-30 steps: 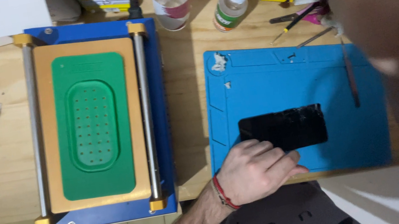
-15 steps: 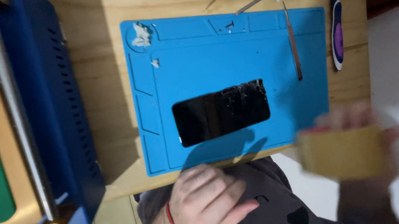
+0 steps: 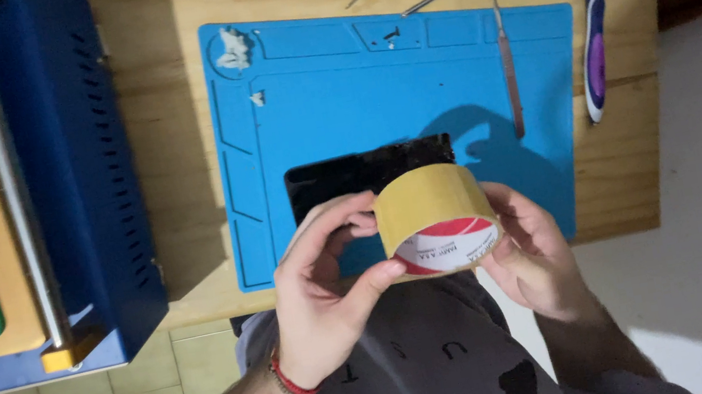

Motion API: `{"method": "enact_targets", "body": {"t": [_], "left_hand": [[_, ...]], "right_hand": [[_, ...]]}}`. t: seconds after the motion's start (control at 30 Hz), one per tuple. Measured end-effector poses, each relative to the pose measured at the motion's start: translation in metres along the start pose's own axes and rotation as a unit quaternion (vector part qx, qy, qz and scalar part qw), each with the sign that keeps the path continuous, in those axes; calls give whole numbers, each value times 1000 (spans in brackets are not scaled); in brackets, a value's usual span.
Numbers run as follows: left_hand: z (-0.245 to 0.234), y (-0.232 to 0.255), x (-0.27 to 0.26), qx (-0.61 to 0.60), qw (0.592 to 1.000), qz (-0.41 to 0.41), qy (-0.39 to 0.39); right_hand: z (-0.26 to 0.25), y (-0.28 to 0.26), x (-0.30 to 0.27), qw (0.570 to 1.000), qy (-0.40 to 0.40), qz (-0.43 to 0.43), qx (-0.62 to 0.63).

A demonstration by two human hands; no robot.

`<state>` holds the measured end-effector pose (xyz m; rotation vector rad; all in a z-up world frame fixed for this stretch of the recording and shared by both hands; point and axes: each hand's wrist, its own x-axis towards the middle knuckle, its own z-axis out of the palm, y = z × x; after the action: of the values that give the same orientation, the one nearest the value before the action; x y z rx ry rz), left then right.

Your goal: The person uses a metal tool to scrape residue off the back of a black smartphone. They then unroll a strip of yellow tape and apply it across the back of the phone, smoothing it down with their fingers.

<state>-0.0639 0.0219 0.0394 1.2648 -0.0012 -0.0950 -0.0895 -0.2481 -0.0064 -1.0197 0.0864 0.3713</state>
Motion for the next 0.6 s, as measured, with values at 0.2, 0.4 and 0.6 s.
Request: {"method": "enact_targets", "body": {"t": [0.2,0.4,0.6], "left_hand": [[-4,20,1,102,991,81,-25],[-5,25,-2,100,992,58,-49],[-4,31,-16,31,995,56,-80]], "right_hand": [[-24,10,-3,1000,-6,-4,-15],[-16,11,-6,984,47,-73,-158],[-24,19,-5,852,-22,-331,-405]]}}
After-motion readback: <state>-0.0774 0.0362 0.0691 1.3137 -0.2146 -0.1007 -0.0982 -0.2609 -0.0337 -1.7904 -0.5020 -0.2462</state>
